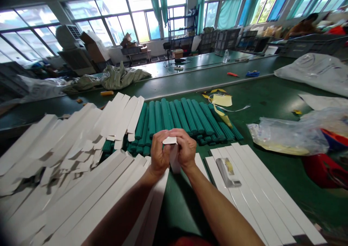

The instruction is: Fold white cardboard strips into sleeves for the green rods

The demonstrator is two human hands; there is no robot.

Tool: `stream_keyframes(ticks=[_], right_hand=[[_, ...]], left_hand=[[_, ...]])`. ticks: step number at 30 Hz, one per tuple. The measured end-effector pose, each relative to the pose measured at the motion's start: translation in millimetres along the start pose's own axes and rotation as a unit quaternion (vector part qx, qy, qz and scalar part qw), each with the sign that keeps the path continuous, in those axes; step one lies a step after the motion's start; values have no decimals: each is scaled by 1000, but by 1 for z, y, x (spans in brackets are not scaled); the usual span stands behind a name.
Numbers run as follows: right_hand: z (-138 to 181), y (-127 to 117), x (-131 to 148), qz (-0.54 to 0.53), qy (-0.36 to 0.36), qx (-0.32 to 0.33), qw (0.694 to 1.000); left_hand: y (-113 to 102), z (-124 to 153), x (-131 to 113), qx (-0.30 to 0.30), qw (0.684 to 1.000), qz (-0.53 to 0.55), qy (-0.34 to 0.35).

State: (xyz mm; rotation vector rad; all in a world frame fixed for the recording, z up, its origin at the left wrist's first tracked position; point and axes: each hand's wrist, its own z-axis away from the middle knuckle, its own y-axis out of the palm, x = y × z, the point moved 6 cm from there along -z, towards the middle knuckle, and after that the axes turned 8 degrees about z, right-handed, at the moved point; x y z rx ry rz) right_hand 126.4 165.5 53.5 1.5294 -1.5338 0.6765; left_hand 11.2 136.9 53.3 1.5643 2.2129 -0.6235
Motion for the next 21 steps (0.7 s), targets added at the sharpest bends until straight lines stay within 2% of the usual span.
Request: stream_keyframes(ticks=[2,5,9,11,14,21], right_hand=[[8,-2,-3,4,-10,26,1000],[25,-4,-13,25,9,91,996],[41,-2,-19,153,-41,172,972],[41,-1,-19,227,-66,158,959],[37,1,-20,290,-58,123,947],[34,5,-16,280,-58,135,949]], left_hand=[[-5,-2,-4,46,997,-38,48],[-11,-4,-7,96,990,-72,71],[-15,-13,-12,140,982,-99,73],[-16,-20,-16,162,978,-113,62],[-16,-28,-20,200,968,-144,45],[-13,-39,-33,239,953,-179,48]])
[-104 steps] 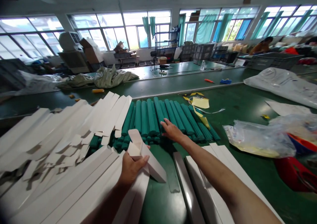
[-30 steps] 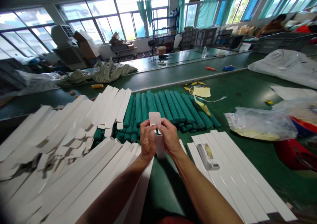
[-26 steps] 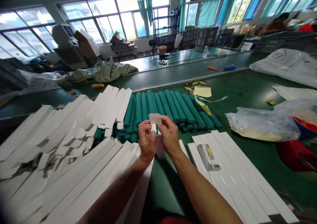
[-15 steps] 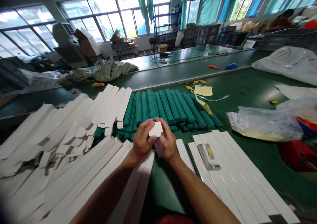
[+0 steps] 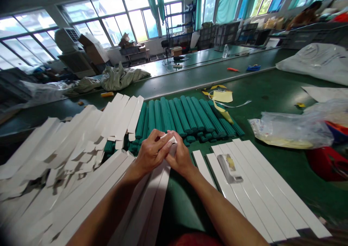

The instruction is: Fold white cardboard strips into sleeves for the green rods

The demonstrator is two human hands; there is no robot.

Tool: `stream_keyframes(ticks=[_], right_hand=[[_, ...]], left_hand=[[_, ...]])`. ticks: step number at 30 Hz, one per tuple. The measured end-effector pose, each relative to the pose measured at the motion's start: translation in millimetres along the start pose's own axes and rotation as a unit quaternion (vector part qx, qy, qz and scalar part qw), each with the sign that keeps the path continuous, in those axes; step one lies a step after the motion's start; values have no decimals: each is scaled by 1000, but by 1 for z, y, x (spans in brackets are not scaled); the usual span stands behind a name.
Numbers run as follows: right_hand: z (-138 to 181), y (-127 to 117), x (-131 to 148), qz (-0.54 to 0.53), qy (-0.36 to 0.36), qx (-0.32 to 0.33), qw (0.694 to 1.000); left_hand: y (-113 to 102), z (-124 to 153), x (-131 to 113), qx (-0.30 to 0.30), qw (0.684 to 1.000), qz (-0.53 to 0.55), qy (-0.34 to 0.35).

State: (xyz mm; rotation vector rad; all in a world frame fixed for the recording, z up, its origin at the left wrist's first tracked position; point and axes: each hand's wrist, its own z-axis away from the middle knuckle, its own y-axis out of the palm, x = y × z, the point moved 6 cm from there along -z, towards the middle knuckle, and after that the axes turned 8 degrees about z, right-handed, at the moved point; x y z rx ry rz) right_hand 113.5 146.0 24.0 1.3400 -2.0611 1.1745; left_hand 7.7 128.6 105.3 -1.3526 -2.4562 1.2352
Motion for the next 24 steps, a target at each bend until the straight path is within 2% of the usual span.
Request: stream_keyframes(ticks=[3,6,8,13,16,21,24], right_hand=[[1,0,-3,6,-1,10,1000],[2,1,-6,-2,-9,26,1000],[1,1,-7,-13,-12,38,999],[-3,3,-3,-17,-47,62,997],[-4,1,-3,-25,-50,66,996],[-3,-4,-5,-45,-38,65,996],[-4,-6,-5,-43,-21,78,996]], left_hand=[[2,-3,-7,33,999,-9,27],[6,0,-18,70,991,-28,109],[10,4,-21,87,985,-62,139],[18,12,-14,111,985,-91,101],[23,15,-15,72,990,-60,109],[34,18,-18,-58,994,-11,90],[40,20,-21,-95,991,-5,98]])
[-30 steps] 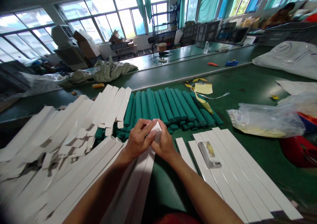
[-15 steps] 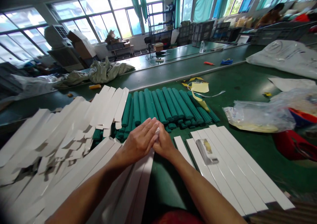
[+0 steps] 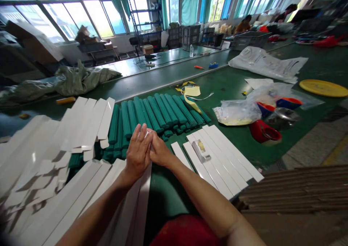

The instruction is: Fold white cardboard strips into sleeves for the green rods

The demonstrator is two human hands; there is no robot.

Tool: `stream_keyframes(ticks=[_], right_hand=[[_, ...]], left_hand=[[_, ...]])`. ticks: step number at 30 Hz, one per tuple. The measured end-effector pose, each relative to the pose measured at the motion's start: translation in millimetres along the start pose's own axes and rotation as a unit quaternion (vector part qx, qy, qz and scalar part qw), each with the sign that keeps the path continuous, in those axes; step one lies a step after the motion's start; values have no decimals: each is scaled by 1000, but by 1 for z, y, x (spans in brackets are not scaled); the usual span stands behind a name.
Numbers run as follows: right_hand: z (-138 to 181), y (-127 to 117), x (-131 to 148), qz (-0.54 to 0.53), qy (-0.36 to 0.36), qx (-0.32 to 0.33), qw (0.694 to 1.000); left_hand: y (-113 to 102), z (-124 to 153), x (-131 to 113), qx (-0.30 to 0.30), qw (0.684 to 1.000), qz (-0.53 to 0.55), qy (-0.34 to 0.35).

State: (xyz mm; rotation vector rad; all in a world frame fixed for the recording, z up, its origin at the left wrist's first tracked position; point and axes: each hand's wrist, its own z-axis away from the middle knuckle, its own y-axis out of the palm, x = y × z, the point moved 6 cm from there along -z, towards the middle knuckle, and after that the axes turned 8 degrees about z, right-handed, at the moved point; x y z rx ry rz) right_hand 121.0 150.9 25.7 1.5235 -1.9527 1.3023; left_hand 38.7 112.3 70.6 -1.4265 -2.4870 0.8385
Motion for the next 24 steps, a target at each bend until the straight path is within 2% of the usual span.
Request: stream_keyframes(ticks=[3,5,6,7,8,9,10,11,12,14,17,24], right_hand=[[8,-8,4,39,-32,39,998],[25,-25,0,67,-36,51,996],[37,-40,-9,85,-2,27,996],[52,-60,-23,107,65,-24,992],[73,-85,-41,136,160,-100,973],[99,-113,-58,170,271,-197,927],[129,-136,-74,197,380,-270,862],[151,-151,-86,204,436,-289,828],[169,-161,-97,201,473,-289,808],[192,-167,-114,170,515,-256,800],[206,-158,-130,108,560,-230,789],[197,-140,-147,-10,638,-216,739]], left_hand=[[0,1,0,-1,1000,1,7],[-2,2,1,6,1000,1,6],[-3,2,1,8,1000,0,5],[-4,3,2,8,1000,-1,4],[-5,3,2,6,1000,-2,3],[-5,3,2,3,1000,-1,3],[-6,4,2,-1,1000,0,2],[-7,4,1,-6,1000,2,1],[-7,3,1,-10,1000,3,0],[-8,3,0,-14,1000,2,1],[-10,2,-1,-12,1000,-5,9],[-14,6,-1,-13,1000,-3,5]])
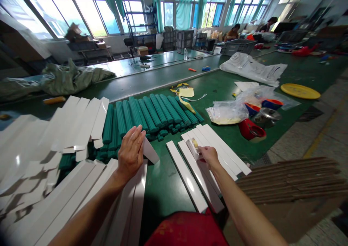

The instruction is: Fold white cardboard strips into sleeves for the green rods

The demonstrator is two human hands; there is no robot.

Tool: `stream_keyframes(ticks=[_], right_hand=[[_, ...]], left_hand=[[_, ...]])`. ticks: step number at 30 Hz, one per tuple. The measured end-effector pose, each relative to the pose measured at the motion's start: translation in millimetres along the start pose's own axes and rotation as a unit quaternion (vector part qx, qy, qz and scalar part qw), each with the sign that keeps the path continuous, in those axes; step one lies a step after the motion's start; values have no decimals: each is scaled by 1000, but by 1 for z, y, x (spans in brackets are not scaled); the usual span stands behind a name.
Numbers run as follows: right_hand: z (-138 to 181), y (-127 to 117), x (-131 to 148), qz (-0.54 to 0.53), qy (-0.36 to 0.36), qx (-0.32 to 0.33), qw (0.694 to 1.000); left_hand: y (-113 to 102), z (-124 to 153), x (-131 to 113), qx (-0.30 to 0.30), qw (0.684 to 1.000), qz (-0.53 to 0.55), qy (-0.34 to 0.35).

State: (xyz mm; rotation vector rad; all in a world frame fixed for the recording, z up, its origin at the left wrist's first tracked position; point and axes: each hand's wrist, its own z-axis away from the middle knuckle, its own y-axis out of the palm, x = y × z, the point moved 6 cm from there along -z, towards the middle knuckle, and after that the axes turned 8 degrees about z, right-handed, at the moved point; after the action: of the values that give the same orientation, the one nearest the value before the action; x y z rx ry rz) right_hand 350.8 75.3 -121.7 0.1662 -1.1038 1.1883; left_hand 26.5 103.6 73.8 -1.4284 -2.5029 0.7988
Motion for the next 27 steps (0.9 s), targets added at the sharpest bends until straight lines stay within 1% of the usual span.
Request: stream_keyframes(ticks=[4,6,8,11,16,20,24,27], right_hand=[[-7,3,0,-23,55,30,998],[-9,2,-1,-47,63,40,996],[-7,-1,-4,-81,53,45,994],[-3,-4,-13,-144,18,46,988],[3,-5,-39,-232,-33,30,972],[4,-1,-54,-255,-47,28,965],[8,7,-53,-249,-59,48,966],[13,19,-51,-259,-61,70,961]], left_hand=[[-2,2,1,-2,1000,3,-3],[-2,2,1,-2,1000,5,-6],[-2,1,2,-4,1000,8,-10],[-1,1,2,-8,1000,14,-7],[0,1,3,-8,1000,20,-7],[-3,0,5,16,999,39,-6],[-5,-1,9,51,997,56,-15],[-9,0,13,37,997,64,-39]])
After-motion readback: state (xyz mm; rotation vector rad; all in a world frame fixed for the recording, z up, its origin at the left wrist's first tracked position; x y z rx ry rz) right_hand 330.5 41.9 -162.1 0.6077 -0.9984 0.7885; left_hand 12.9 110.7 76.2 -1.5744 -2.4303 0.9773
